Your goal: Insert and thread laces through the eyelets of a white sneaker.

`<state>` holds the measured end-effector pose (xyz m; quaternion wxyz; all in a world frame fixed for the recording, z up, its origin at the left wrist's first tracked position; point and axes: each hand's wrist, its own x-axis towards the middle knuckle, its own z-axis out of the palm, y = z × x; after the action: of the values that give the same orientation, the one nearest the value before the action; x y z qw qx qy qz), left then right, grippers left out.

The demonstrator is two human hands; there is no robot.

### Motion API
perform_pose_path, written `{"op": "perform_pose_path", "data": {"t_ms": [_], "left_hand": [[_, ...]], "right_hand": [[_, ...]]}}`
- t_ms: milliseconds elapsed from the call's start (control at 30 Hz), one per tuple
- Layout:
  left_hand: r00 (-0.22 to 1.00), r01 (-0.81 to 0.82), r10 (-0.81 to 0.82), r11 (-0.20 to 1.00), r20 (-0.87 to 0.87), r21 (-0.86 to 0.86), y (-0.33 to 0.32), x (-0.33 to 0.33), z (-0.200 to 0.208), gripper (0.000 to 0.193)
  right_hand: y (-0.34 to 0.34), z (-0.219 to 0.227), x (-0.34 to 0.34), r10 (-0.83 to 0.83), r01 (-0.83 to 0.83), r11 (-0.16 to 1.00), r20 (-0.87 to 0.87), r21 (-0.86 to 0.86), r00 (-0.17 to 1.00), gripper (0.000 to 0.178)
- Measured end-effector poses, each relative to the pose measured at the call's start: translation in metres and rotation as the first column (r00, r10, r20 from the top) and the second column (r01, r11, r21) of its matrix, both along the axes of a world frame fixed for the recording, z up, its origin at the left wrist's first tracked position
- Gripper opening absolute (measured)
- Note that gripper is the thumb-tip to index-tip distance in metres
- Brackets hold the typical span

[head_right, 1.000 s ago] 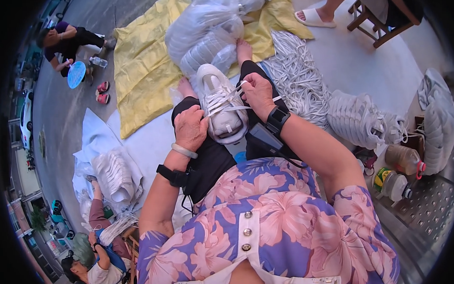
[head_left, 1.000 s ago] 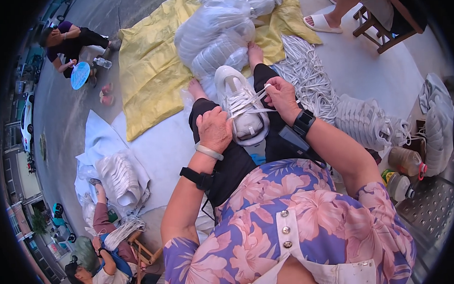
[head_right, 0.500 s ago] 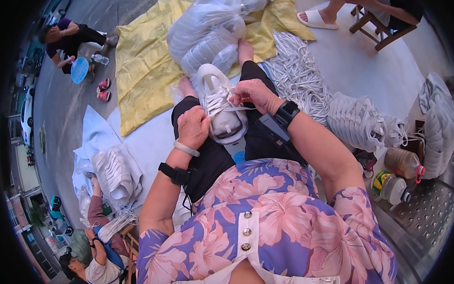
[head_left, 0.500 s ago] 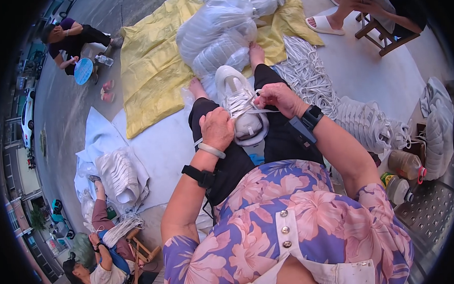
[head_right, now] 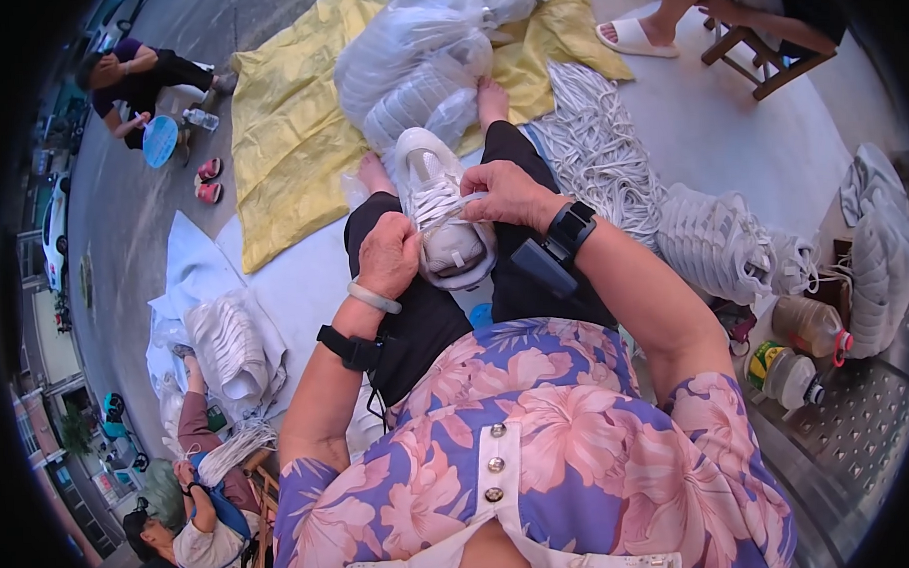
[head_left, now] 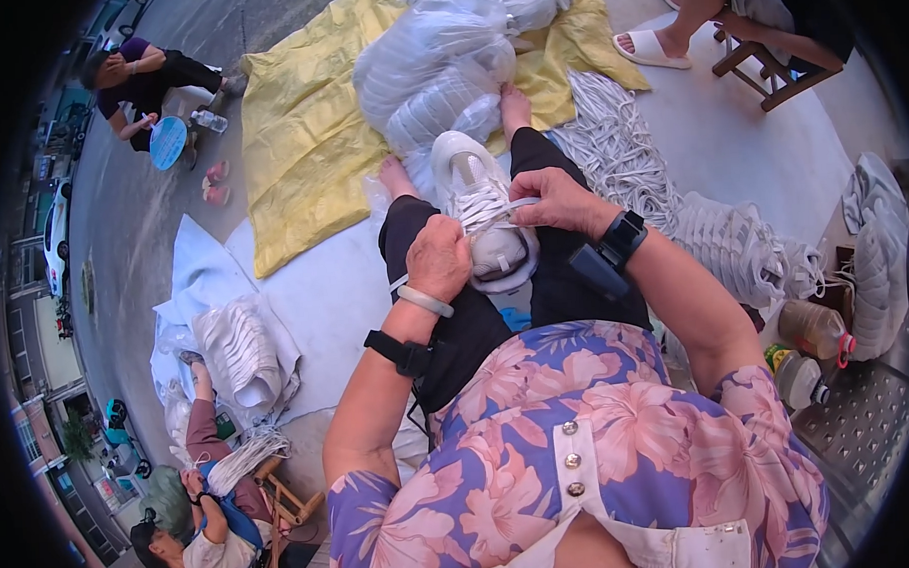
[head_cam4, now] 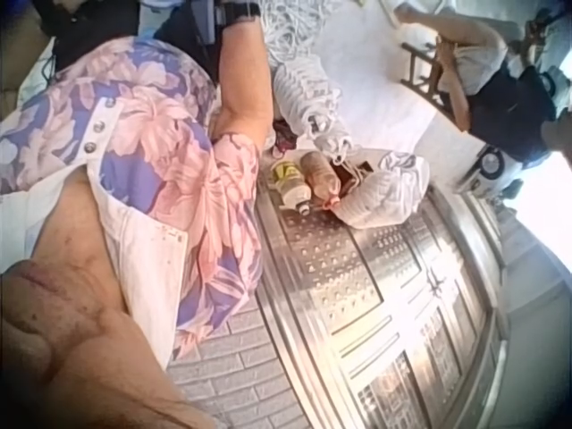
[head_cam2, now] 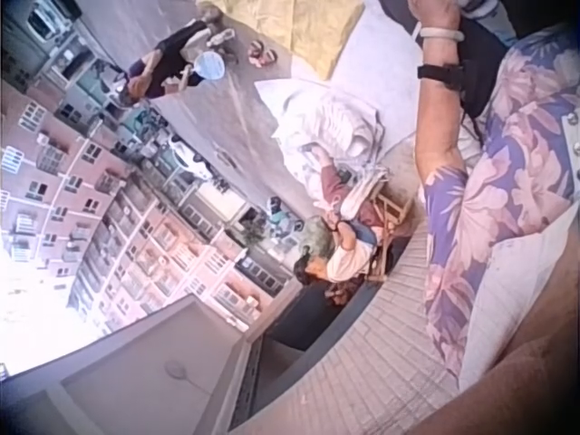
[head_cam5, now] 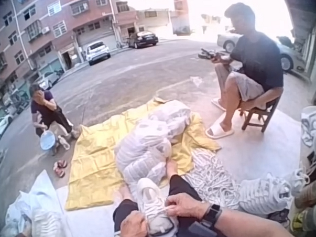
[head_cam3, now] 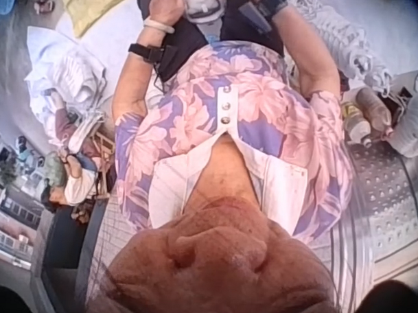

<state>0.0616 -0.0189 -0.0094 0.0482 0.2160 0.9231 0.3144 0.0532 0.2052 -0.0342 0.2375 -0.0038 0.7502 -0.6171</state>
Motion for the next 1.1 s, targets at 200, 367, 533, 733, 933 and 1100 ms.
{"op": "perform_pose_path", "data": {"t_ms": [200, 367, 533, 733, 933, 1100], "left_hand": [[0.994, 0.106, -0.106, 0.993, 0.001, 0.046, -0.017, 0.002, 0.017, 0.007], [0.950, 0.158, -0.188, 0.978, 0.251, 0.136, -0.069, 0.009, 0.045, 0.008], [0.948, 0.135, -0.174, 0.978, 0.266, 0.157, -0.106, 0.037, 0.067, 0.008], [0.930, 0.091, -0.125, 0.990, 0.345, 0.111, -0.124, 0.064, 0.079, 0.004], [0.979, 0.111, -0.125, 0.989, 0.161, 0.094, -0.105, 0.066, 0.092, 0.007], [0.979, 0.202, -0.202, 0.979, 0.001, 0.014, -0.082, 0.055, 0.109, 0.007]], "right_hand": [[-0.012, 0.003, 0.006, 0.070, 0.015, 0.965, -0.310, 0.263, 0.948, 0.031], [-0.018, -0.003, 0.009, 0.099, 0.065, 0.942, -0.456, 0.330, 0.884, 0.033], [-0.018, 0.002, 0.011, 0.044, 0.058, 0.957, -0.341, 0.283, 0.939, 0.039], [-0.020, 0.000, 0.019, 0.061, 0.113, 0.924, -0.433, 0.366, 0.899, 0.046], [-0.019, 0.001, 0.037, 0.268, 0.130, 0.799, -0.542, 0.587, 0.797, 0.044], [-0.005, -0.013, 0.020, 0.301, 0.093, 0.838, -0.598, 0.538, 0.743, 0.049]]}}
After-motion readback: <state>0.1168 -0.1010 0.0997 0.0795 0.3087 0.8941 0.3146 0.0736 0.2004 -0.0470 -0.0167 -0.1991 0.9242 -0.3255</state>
